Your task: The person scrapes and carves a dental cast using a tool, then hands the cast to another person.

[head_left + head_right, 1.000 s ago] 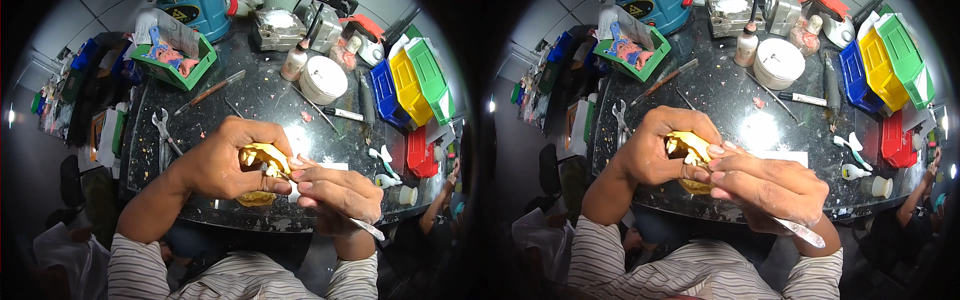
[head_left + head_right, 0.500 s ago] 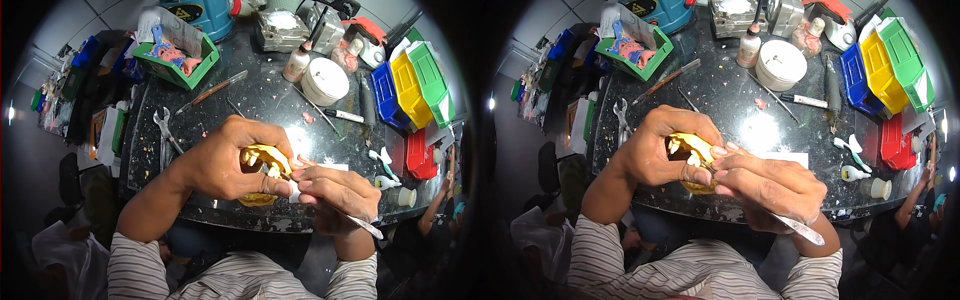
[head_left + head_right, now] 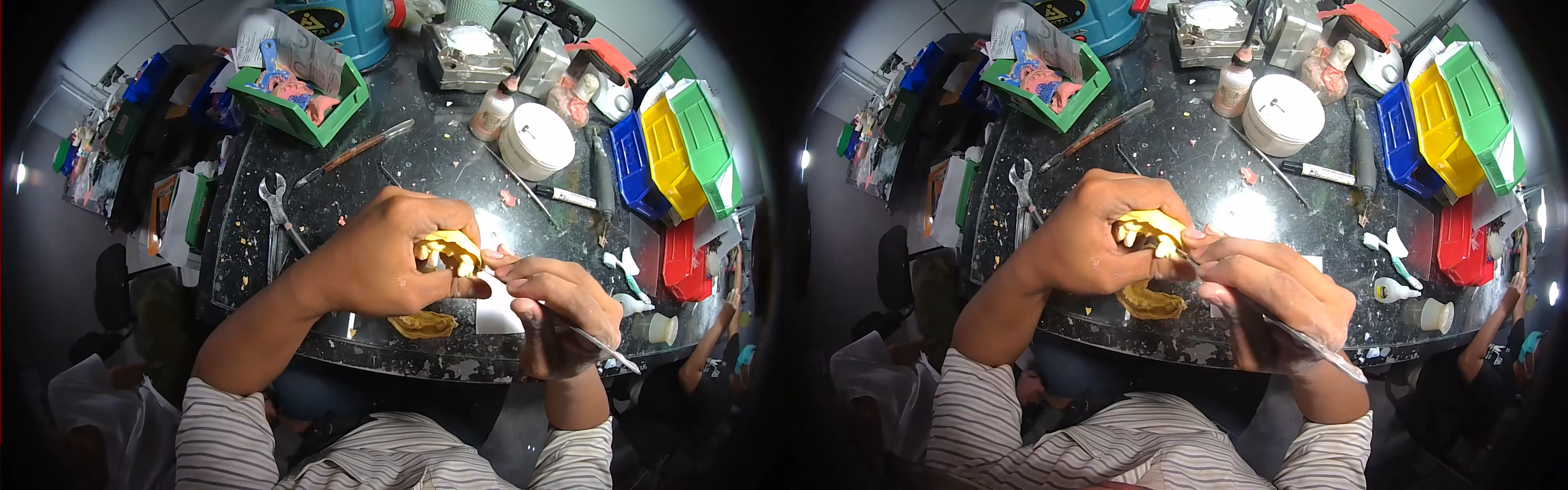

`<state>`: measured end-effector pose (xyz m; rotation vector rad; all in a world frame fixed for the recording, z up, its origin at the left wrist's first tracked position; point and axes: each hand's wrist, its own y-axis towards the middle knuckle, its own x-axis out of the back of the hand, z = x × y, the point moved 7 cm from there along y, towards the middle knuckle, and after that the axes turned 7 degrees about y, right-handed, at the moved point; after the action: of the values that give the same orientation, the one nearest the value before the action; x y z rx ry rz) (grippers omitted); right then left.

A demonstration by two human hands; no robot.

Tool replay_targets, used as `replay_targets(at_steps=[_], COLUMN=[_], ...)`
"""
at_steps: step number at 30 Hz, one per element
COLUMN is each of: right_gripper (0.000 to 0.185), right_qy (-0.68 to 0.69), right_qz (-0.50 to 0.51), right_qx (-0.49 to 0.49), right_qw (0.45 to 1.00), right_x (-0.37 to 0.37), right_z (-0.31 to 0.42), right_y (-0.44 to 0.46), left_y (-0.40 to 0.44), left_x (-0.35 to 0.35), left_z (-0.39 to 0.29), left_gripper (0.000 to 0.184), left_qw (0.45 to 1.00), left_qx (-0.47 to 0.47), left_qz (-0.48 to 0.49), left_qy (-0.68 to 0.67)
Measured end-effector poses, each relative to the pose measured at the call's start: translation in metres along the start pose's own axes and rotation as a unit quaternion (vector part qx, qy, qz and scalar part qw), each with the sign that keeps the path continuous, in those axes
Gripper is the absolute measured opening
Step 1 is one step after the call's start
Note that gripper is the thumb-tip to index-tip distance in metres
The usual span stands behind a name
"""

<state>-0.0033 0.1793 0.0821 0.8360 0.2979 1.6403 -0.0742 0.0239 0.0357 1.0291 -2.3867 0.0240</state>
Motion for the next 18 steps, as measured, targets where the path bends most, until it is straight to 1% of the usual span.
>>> replay_targets(at_steps=[2, 4, 5, 7, 8, 9, 10, 11, 12, 14, 16, 18], right_gripper=[0.019, 0.016, 0.016, 0.017, 0.015, 0.012, 0.011, 0.009, 0.009, 0.011, 0.012, 0.012], right_qy=[-0.005, 0.009, 0.009, -0.03, -0.019, 0.019, 0.057, 0.101, 0.1, 0.107, 0.099, 0.113], right_qz=[0.006, 0.009, 0.009, -0.002, -0.007, -0.033, -0.06, -0.106, -0.108, -0.119, -0.11, -0.132], right_qx=[0.005, 0.02, 0.019, 0.007, 0.001, -0.008, -0.017, -0.028, -0.029, -0.017, -0.003, -0.012], right_qw=[1.0, 1.0, 1.0, 1.0, 1.0, 0.999, 0.996, 0.989, 0.989, 0.987, 0.989, 0.985], right_x=[0.0, -0.003, -0.003, -0.002, 0.003, 0.007, 0.01, 0.01, 0.01, 0.013, 0.014, 0.017], right_z=[0.002, 0.003, 0.003, 0.0, -0.005, -0.01, -0.015, -0.019, -0.021, -0.022, -0.022, -0.025], right_y=[-0.001, 0.0, 0.001, 0.004, 0.004, 0.003, 0.001, -0.002, -0.003, -0.003, -0.002, -0.005], left_y=[0.001, 0.002, 0.001, 0.0, 0.001, 0.004, 0.001, 0.0, -0.001, -0.008, -0.008, -0.005], left_x=[-0.002, -0.001, -0.001, -0.013, -0.016, -0.018, -0.019, -0.018, -0.018, -0.027, -0.032, -0.033], left_z=[0.001, 0.002, 0.002, 0.004, 0.008, 0.003, 0.001, -0.004, -0.009, -0.008, -0.008, -0.009], left_gripper=[0.026, 0.036, 0.036, 0.053, 0.053, 0.062, 0.069, 0.075, 0.083, 0.087, 0.09, 0.087], left_qw=[1.0, 0.998, 0.998, 0.975, 0.975, 0.968, 0.955, 0.94, 0.923, 0.862, 0.859, 0.865], left_qx=[-0.007, 0.009, 0.009, 0.036, 0.035, -0.019, -0.009, 0.001, 0.012, 0.104, 0.109, 0.088], left_qz=[-0.022, -0.051, -0.051, 0.027, 0.029, 0.025, 0.033, 0.04, 0.045, 0.114, 0.125, 0.086], left_qy=[0.01, -0.031, -0.031, -0.216, -0.217, -0.25, -0.295, -0.339, -0.382, -0.482, -0.484, -0.487])
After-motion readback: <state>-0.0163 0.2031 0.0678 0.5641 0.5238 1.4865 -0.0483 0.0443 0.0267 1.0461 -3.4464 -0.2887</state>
